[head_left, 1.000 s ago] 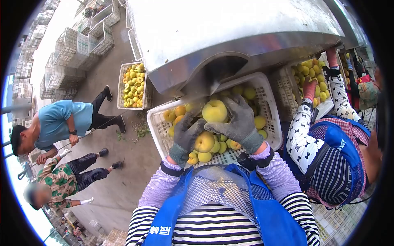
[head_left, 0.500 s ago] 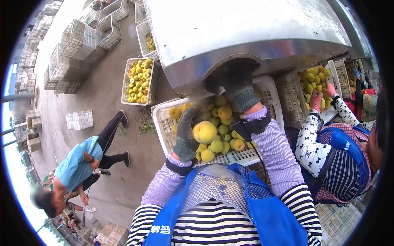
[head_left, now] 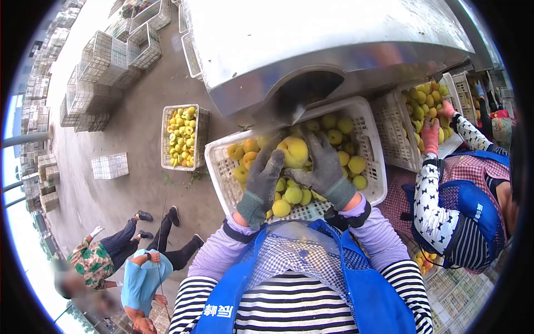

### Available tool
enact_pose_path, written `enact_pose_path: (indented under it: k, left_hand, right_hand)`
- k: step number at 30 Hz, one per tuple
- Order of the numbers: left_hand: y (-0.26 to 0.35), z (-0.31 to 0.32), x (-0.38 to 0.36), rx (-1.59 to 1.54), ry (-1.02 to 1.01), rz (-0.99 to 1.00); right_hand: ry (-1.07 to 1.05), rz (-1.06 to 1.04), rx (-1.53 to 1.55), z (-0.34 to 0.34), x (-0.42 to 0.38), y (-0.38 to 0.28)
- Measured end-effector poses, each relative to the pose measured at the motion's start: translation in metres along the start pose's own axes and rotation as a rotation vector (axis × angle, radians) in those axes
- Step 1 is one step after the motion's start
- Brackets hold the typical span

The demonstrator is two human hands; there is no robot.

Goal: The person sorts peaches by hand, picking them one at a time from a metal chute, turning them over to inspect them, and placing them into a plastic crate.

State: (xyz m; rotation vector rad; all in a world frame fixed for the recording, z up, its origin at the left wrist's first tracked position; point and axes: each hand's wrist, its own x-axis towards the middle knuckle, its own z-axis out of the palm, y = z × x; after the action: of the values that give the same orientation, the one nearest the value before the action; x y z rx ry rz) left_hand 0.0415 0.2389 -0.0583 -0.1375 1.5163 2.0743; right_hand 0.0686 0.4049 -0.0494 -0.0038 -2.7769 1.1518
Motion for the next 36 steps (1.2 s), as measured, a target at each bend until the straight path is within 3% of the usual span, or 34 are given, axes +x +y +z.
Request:
enact_pose_path:
  k: [4,7,10,13,17,19,22,23,25,26,27,30,33,36]
  left_hand:
    - [-0.009,0.008,0.014,-0.043,0.003,0.100]
    - [-0.009,0.009,0.016,0.022,0.084,0.139]
    - [-0.015,0.003,0.019,-0.115,0.191,0.097]
    - [-0.024,-0.015,0.017,-0.136,0.153,0.010]
    - [-0.051,-0.035,0.026,-0.102,0.181,-0.033]
    - [-0.066,-0.037,0.036,-0.114,0.229,-0.028]
    - [-0.137,-0.059,0.066,0.521,0.287,0.186]
    - [-0.136,-0.064,0.071,1.006,0.198,0.288]
    - [-0.135,-0.057,0.083,1.283,-0.033,0.072]
    - [-0.135,-0.054,0.087,1.421,-0.154,-0.040]
    - [-0.149,-0.050,0.093,1.551,-0.181,-0.054]
    - [-0.204,-0.059,0.122,1.771,-0.344,-0.106]
    - [-0.238,-0.076,0.134,1.834,-0.290,0.090]
    - [-0.180,-0.074,0.128,1.142,-0.297,-0.100]
  right_hand:
    - [0.035,0.033,-0.334,0.003,-0.003,-0.003]
    - [0.094,-0.070,-0.452,0.008,0.009,0.003]
    - [0.034,0.080,-0.467,0.013,0.049,0.005]
    - [0.209,-0.173,-0.393,0.040,0.086,0.042]
    - [0.162,-0.085,-0.436,0.050,0.135,0.036]
    - [0.145,-0.037,-0.327,0.025,0.133,0.024]
    - [0.230,-0.053,0.051,-0.007,0.105,0.038]
    - [0.140,0.075,0.113,-0.014,0.090,0.047]
    - [0.027,0.038,-0.145,-0.002,0.060,0.103]
    - [-0.073,0.123,-0.227,0.013,0.044,0.133]
    - [-0.174,0.205,-0.308,0.031,0.032,0.157]
    - [-0.242,0.060,-0.411,0.086,0.014,0.196]
    - [-0.350,0.145,-0.409,0.124,0.018,0.207]
    - [-0.583,0.368,-0.294,0.103,0.040,0.198]
